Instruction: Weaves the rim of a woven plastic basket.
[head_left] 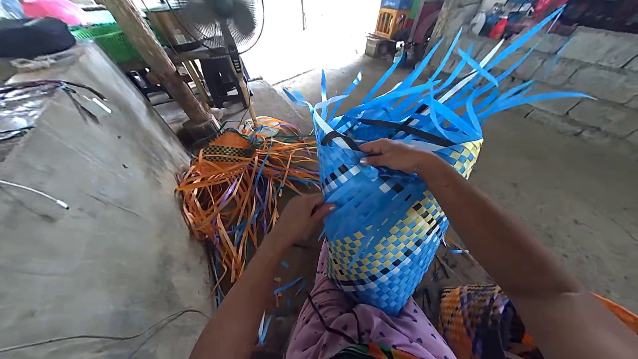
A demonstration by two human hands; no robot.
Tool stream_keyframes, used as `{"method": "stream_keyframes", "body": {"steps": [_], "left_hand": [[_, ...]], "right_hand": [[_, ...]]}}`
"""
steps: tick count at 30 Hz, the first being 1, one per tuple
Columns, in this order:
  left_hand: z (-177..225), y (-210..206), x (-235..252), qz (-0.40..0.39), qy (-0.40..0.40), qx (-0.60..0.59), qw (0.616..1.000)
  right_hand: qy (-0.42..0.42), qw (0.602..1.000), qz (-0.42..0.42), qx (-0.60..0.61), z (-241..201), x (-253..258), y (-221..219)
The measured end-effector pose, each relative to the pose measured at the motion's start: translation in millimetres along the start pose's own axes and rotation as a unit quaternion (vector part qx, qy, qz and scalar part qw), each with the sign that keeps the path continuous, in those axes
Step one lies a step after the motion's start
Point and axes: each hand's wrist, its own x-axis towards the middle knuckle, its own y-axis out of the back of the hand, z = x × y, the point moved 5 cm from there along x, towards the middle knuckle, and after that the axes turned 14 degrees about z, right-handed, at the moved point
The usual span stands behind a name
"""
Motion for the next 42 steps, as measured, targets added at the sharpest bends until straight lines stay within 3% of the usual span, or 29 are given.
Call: {"method": "stream_keyframes", "body": {"steps": [2, 4, 7, 10, 13, 18, 22, 26, 32, 38, 42], "left_hand": [[-27, 1, -20, -0.009, 0.025, -0.013, 1.000], [-39, 4, -35, 0.020, 0.006, -0.036, 0.999], [-47, 13, -51, 0.091, -0.053, -0.055, 0.993], [-50, 21, -58, 0.137, -0.083, -0.033, 0.987], [-55, 27, -53, 0.152, -0.070, -0.026, 0.986], [-5, 38, -16, 0.147, -0.086, -0.064, 0.983], [50, 48, 19, 0.156, -0.159, -0.075, 0.972], [77, 49, 36, 0.154, -0.216, -0.064, 0.962], [66, 34, 36, 0.139, -0.256, -0.003, 0.957], [78, 46, 36, 0.141, -0.215, -0.033, 0.966], [54, 28, 35, 0.143, -0.186, 0.009, 0.972]], "right_hand": [[0.001, 1.000, -0.003, 0.014, 9, -4, 3], [0.007, 0.999, -0.007, -0.044, -3, -6, -4], [0.034, 0.988, 0.048, -0.143, 0, 5, -9], [0.073, 0.982, 0.102, -0.143, 21, 19, -2], [0.032, 0.992, 0.037, -0.118, 4, 13, -4], [-0.072, 0.995, -0.056, -0.044, -13, 2, -28], [-0.053, 0.995, -0.039, -0.068, -14, 6, -36], [-0.052, 0.995, -0.047, -0.069, -6, 9, -35], [-0.062, 0.989, -0.058, -0.124, -18, 5, -34], [-0.064, 0.995, -0.042, -0.064, -7, 8, -38], [-0.064, 0.994, -0.046, -0.074, -6, 7, -35]]}}
